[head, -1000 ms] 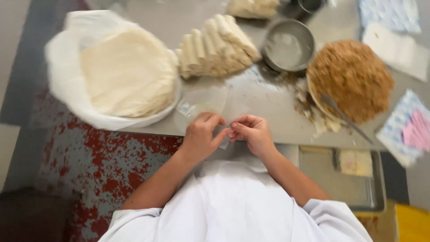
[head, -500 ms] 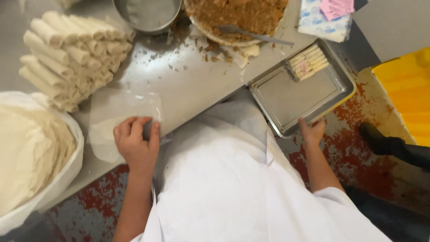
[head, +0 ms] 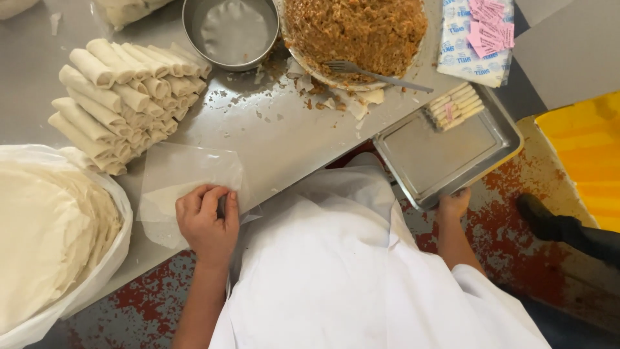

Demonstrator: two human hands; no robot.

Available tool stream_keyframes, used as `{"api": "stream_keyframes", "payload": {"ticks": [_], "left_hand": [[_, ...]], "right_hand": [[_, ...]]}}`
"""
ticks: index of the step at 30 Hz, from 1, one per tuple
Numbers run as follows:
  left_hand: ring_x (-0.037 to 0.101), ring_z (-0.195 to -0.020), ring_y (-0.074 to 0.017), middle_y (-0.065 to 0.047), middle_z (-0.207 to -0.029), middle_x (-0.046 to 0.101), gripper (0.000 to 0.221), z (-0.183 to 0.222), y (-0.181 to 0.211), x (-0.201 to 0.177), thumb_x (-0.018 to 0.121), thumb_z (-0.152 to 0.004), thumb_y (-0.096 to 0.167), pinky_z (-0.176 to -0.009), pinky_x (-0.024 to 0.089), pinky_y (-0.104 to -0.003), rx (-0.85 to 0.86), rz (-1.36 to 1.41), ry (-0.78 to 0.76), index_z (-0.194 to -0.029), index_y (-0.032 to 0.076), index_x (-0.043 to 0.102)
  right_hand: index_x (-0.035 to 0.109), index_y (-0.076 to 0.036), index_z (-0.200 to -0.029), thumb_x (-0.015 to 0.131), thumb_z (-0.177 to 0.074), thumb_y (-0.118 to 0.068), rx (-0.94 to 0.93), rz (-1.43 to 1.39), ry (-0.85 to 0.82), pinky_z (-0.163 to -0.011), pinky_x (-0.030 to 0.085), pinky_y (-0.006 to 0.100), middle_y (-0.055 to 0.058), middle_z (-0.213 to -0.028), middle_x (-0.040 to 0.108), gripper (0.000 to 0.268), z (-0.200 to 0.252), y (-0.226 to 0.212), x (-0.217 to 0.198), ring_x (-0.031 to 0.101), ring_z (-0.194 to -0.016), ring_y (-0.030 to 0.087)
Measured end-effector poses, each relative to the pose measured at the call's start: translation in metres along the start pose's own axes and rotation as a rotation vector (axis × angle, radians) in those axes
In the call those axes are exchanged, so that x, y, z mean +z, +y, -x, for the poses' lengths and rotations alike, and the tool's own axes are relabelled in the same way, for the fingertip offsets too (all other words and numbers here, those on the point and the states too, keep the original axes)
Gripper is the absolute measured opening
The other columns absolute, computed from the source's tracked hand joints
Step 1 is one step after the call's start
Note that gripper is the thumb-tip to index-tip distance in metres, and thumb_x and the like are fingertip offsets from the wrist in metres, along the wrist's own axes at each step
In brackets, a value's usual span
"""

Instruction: The person places several white food rolls into a small plastic bag, seals the bag with a pink sticker, and places the bag onto a metal tray.

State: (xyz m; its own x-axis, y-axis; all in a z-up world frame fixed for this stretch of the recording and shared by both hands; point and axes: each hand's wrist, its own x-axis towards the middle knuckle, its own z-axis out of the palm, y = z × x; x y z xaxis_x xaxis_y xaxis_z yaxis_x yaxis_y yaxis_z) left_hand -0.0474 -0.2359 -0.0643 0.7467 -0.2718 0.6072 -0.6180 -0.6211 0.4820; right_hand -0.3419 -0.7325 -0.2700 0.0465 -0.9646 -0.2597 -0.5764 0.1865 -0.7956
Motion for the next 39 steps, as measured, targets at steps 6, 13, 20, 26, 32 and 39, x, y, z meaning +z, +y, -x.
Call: {"api": "stream_keyframes", "payload": {"ticks": [6, 13, 20, 26, 32, 39], "left_hand": [[0.062, -0.092, -0.0299, -0.006, -0.100, 0.064, 0.012, 0.000, -0.004, 0.006, 0.078, -0.098, 0.022, -0.085, 0.048, -0.041, -0.001, -0.003, 0.013, -0.094, 0.013, 0.073], [0.061, -0.090, -0.0334, -0.011, -0.097, 0.070, 0.013, -0.016, 0.011, -0.018, 0.071, -0.096, 0.017, -0.084, 0.047, -0.045, -0.086, 0.093, -0.048, -0.090, 0.005, 0.071], [0.064, -0.081, -0.0318, -0.007, -0.084, 0.067, 0.013, -0.011, 0.010, -0.015, 0.074, -0.097, 0.018, -0.076, 0.050, -0.040, -0.301, 0.252, 0.031, -0.088, 0.011, 0.069], [0.064, -0.083, -0.0322, -0.005, -0.081, 0.065, 0.016, -0.010, 0.009, -0.009, 0.075, -0.095, 0.024, -0.078, 0.050, -0.043, -0.282, 0.193, 0.042, -0.085, 0.014, 0.069], [0.064, -0.076, -0.0309, -0.007, -0.076, 0.064, 0.015, -0.020, 0.007, -0.012, 0.067, -0.100, 0.016, -0.074, 0.049, -0.039, -0.368, 0.300, 0.060, -0.086, 0.011, 0.068], [0.067, -0.082, -0.0325, -0.008, -0.083, 0.069, 0.015, -0.020, 0.016, -0.018, 0.067, -0.100, 0.018, -0.078, 0.053, -0.041, -0.328, 0.348, 0.105, -0.086, 0.011, 0.067]], "right_hand": [[0.040, -0.019, -0.157, 0.076, -0.083, 0.004, 0.018, -0.025, 0.029, -0.103, 0.054, 0.064, 0.024, -0.141, 0.055, 0.085, -0.001, -0.010, -0.004, 0.056, -0.132, 0.045], [0.075, 0.013, -0.121, 0.074, -0.104, 0.011, -1.268, 0.062, 0.205, -0.082, 0.056, 0.044, 0.026, -0.107, 0.066, 0.018, 0.042, -0.195, -0.023, 0.065, -0.096, 0.039], [0.082, -0.011, -0.098, 0.078, -0.089, -0.009, -1.251, -0.007, -1.225, -0.065, 0.062, 0.030, 0.007, -0.082, 0.080, 0.010, 0.258, -0.329, 0.103, 0.078, -0.073, 0.020], [0.059, 0.003, -0.118, 0.080, -0.092, -0.007, -0.618, -0.102, -1.657, -0.056, 0.063, 0.037, 0.015, -0.083, 0.071, 0.035, 0.306, -0.296, 0.194, 0.073, -0.068, 0.022], [0.061, -0.001, -0.107, 0.074, -0.086, 0.006, -0.783, 0.046, -1.474, -0.056, 0.062, 0.035, 0.014, -0.075, 0.073, 0.025, 0.287, -0.309, 0.194, 0.072, -0.060, 0.022], [0.074, -0.011, -0.106, 0.078, -0.087, -0.013, -1.728, -0.180, -1.012, -0.070, 0.059, 0.032, 0.005, -0.096, 0.069, 0.020, 0.327, -0.317, 0.149, 0.068, -0.083, 0.023]]}}
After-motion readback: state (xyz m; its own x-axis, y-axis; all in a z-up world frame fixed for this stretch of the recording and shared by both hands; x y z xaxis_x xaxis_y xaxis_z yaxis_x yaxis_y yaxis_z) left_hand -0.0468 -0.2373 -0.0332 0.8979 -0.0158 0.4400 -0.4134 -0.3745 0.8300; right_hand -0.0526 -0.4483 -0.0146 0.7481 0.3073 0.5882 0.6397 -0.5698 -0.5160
